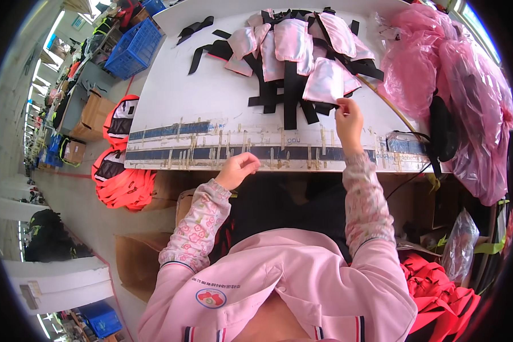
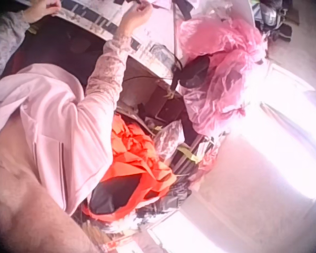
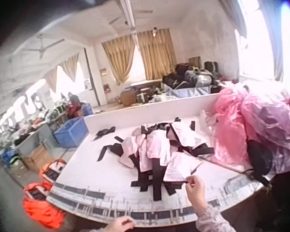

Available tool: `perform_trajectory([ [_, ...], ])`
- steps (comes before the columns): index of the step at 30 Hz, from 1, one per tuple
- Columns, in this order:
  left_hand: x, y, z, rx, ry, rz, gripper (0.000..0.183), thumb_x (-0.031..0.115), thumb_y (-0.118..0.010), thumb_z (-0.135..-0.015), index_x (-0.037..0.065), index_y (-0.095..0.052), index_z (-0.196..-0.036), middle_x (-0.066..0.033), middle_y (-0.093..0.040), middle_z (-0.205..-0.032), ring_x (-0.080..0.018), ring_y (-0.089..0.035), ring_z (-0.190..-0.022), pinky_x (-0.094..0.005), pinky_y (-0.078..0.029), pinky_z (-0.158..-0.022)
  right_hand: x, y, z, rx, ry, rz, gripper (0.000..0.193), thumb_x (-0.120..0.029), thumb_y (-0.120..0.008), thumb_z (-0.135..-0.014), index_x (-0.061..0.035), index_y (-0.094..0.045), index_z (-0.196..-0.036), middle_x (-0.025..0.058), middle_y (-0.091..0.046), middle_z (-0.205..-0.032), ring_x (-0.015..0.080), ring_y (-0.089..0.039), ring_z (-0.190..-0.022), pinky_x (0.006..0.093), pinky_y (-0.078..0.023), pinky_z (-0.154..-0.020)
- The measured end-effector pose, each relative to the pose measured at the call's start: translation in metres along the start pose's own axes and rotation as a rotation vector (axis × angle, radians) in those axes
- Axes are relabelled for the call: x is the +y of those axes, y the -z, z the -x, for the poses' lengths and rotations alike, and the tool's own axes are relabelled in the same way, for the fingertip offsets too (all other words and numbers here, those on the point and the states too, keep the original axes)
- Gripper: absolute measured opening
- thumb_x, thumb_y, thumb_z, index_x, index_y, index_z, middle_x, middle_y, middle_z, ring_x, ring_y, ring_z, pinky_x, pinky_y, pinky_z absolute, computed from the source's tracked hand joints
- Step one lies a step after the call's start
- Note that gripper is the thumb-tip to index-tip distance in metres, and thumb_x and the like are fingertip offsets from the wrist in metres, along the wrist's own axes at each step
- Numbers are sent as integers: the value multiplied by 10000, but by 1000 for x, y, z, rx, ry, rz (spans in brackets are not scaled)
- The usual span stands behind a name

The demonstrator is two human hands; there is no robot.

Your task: Assembling, folding, and preparing life vests for packaging at a factory workbench.

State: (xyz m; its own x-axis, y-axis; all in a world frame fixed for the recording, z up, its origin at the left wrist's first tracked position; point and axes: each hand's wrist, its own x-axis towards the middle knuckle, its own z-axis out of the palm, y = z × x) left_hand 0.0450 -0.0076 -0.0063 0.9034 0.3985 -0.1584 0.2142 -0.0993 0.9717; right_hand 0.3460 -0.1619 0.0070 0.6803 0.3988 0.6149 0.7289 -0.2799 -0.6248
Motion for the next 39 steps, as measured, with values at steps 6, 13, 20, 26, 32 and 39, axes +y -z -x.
perform_trajectory([
  [6, 47, -38, -22, -124, 184, 692, 479, 444, -418, -953, 23, -546, -1142, -84, -633, -1024, -154, -618, -871, -280, -503, -756, -99, 26, 70, -34, -770, -1585, 150, -8, -519, -875, -16, -558, -1020, 31, -576, -807, 93, -523, -615, 295, -526, -663],
  [13, 62, -37, -39, 247, -97, 531, 352, 72, -627, -845, -4, -505, -1165, -88, -596, -1106, -171, -581, -986, -303, -463, -883, -100, 14, 136, -708, -704, -1166, 396, 67, -516, -846, -49, -441, -1217, 43, -569, -959, 144, -587, -811, 295, -525, -722],
  [20, 12, 1, -28, 500, -195, -219, 587, 149, -718, -764, -12, -417, -1241, -182, -504, -1219, -288, -500, -1116, -369, -406, -953, -105, 10, 99, -588, -113, -582, 456, 30, -575, -765, -48, -465, -1200, 134, -506, -1127, 262, -535, -1037, 352, -464, -859],
  [26, -7, -10, -5, 462, -326, -721, 753, 274, -785, -675, 92, -404, -1298, -209, -357, -1346, -413, -321, -1259, -456, -298, -1040, -103, -26, 111, -645, 267, -202, 388, -50, -639, -703, -41, -546, -1079, 145, -529, -1109, 325, -515, -1015, 393, -435, -843],
  [32, -6, -10, 0, 378, -346, -745, 606, 284, -801, -639, 157, -547, -1174, -166, -382, -1344, -405, -319, -1264, -470, -304, -1034, -104, -44, 104, -645, 277, -76, 170, -56, -658, -715, -28, -587, -866, 124, -577, -907, 309, -540, -868, 403, -437, -770],
  [39, -7, -13, -6, 596, -394, -596, 248, -5, -659, -685, 92, -639, -913, -82, -560, -1164, -341, -476, -1132, -415, -381, -970, -140, -43, 104, -373, 22, -258, 172, -85, -685, -748, 13, -577, -839, 149, -586, -897, 312, -565, -828, 385, -457, -761],
])
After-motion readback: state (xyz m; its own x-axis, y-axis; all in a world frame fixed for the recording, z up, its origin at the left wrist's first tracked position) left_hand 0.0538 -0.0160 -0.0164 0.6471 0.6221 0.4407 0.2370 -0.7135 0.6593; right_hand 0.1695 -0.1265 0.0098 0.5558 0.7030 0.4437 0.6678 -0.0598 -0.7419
